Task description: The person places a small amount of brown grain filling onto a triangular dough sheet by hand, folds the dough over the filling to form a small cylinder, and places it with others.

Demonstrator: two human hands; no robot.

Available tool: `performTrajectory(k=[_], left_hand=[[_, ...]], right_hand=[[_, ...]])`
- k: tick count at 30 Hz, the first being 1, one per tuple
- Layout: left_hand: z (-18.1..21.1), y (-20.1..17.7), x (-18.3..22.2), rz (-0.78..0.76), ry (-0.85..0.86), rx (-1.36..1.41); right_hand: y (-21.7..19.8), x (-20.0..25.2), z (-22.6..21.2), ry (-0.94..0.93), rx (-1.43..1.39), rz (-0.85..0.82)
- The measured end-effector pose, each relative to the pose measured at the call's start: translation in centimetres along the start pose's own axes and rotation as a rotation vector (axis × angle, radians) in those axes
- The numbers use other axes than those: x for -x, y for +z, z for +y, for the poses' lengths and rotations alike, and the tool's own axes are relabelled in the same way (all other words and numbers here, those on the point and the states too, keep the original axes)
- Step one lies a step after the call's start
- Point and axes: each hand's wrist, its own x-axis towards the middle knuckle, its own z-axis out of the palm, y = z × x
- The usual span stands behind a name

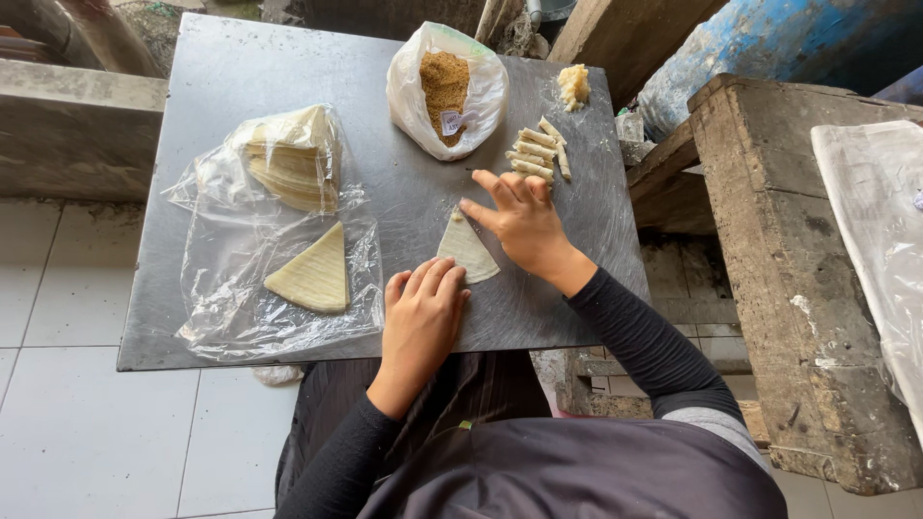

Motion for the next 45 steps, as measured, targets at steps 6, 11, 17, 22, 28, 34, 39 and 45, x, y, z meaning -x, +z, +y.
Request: performTrajectory(k=[6, 11, 17, 22, 28, 34, 39, 45], left_hand=[[-0.1, 0.1, 0.0, 0.008, 0.012, -0.019], [0.0, 0.0, 0.0, -0.006, -0.001, -0.012], [0.0, 0.0, -0.1, -0.02, -0.006, -0.017], [0.0, -0.1, -0.1, -0.021, -0.004, -0.016], [0.0, -0.2, -0.1, -0.011, -0.001, -0.006], [0.0, 0.0, 0.0, -0.012, -0.005, -0.007], [0.0, 0.1, -0.1, -0.003, -0.002, -0.011], [0.1, -0.1, 0.0, 0.004, -0.001, 0.002]], right_hand=[[0.0, 0.0, -0.3, 0.008, -0.134, -0.025], [0.1, 0.1, -0.4, -0.062, -0.021, -0.011], [0.1, -0.2, -0.5, -0.168, 0.163, -0.007], [0.9, -0.8, 0.0, -0.203, 0.278, 0.023], [0.9, -0.6, 1.2, -0.043, 0.034, -0.028], [0.2, 0.1, -0.5, -0.106, 0.035, -0.02], [0.4, -0.5, 0.0, -0.152, 0.157, -0.005], [0.0, -1.5, 0.8, 0.077, -0.269, -0.065]])
